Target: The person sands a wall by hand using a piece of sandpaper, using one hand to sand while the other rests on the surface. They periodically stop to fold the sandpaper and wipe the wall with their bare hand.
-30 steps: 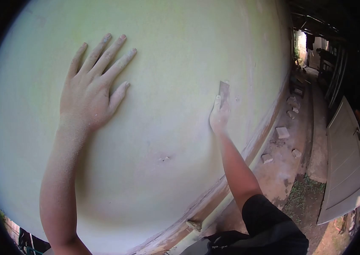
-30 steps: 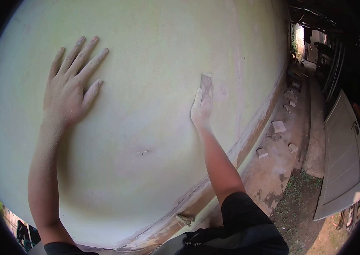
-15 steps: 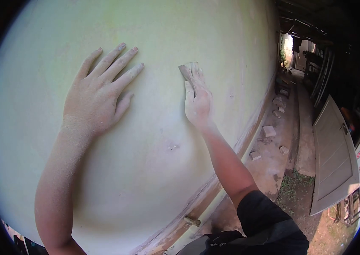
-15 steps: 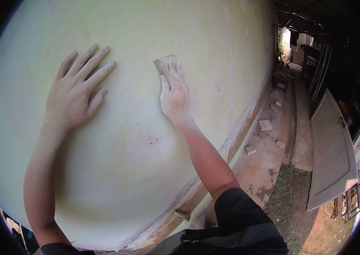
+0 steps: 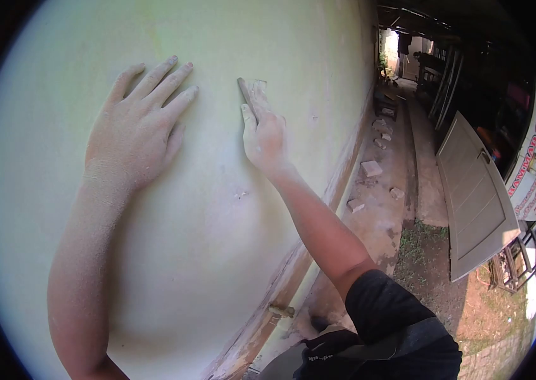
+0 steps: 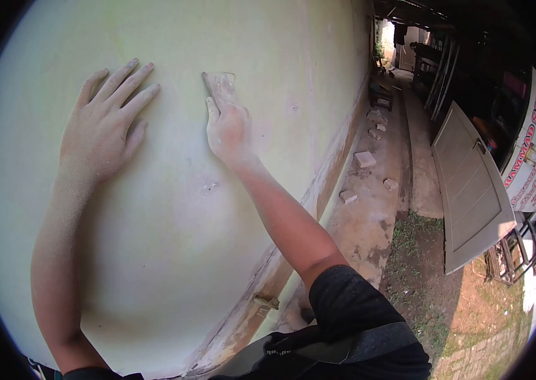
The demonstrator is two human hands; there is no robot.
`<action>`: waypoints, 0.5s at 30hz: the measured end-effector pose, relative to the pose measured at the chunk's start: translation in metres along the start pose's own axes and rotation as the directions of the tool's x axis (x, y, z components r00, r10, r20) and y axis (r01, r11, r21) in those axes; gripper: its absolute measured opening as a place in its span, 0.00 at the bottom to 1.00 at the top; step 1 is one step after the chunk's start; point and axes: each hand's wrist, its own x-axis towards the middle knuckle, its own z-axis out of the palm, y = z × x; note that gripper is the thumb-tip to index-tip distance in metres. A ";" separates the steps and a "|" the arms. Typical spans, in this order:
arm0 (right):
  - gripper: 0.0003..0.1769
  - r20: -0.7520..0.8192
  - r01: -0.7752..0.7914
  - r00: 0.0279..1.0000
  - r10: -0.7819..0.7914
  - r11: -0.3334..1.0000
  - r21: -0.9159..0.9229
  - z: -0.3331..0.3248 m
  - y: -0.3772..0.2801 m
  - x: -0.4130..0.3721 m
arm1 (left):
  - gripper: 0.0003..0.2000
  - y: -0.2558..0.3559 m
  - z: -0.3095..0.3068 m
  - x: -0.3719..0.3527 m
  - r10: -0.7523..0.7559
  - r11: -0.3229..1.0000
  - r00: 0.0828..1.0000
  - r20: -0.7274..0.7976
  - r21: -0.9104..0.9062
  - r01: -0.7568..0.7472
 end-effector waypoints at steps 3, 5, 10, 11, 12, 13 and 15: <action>0.27 0.077 0.193 0.978 -0.194 0.981 0.019 0.018 -0.027 -0.079 | 0.26 0.004 0.004 -0.004 0.012 1.000 1.000 -0.006 -0.026 -0.012; 0.27 0.099 0.287 0.951 -0.292 0.956 0.061 0.021 -0.028 -0.103 | 0.25 0.008 0.005 -0.009 0.012 0.999 1.000 0.005 -0.051 -0.012; 0.30 0.000 0.320 0.947 -0.320 0.945 0.067 0.027 -0.013 -0.070 | 0.23 0.019 0.009 -0.020 -0.002 0.997 1.000 -0.022 -0.077 0.001; 0.30 -0.013 0.325 0.946 -0.325 0.943 0.068 0.030 -0.015 -0.063 | 0.21 0.020 0.010 -0.019 -0.018 0.997 0.999 -0.050 -0.081 0.014; 0.31 -0.007 0.264 0.964 -0.265 0.960 0.091 0.031 -0.027 -0.054 | 0.21 0.021 0.011 -0.017 -0.019 0.997 0.998 -0.054 -0.074 0.015; 0.32 0.009 0.199 0.979 -0.201 0.973 0.115 0.032 -0.035 -0.047 | 0.24 0.022 0.011 -0.015 -0.069 0.996 0.997 -0.042 -0.060 0.066; 0.36 0.138 0.164 0.973 -0.183 0.977 0.138 0.036 -0.041 -0.038 | 0.27 0.026 0.011 -0.014 -0.174 0.985 0.983 -0.049 -0.012 0.174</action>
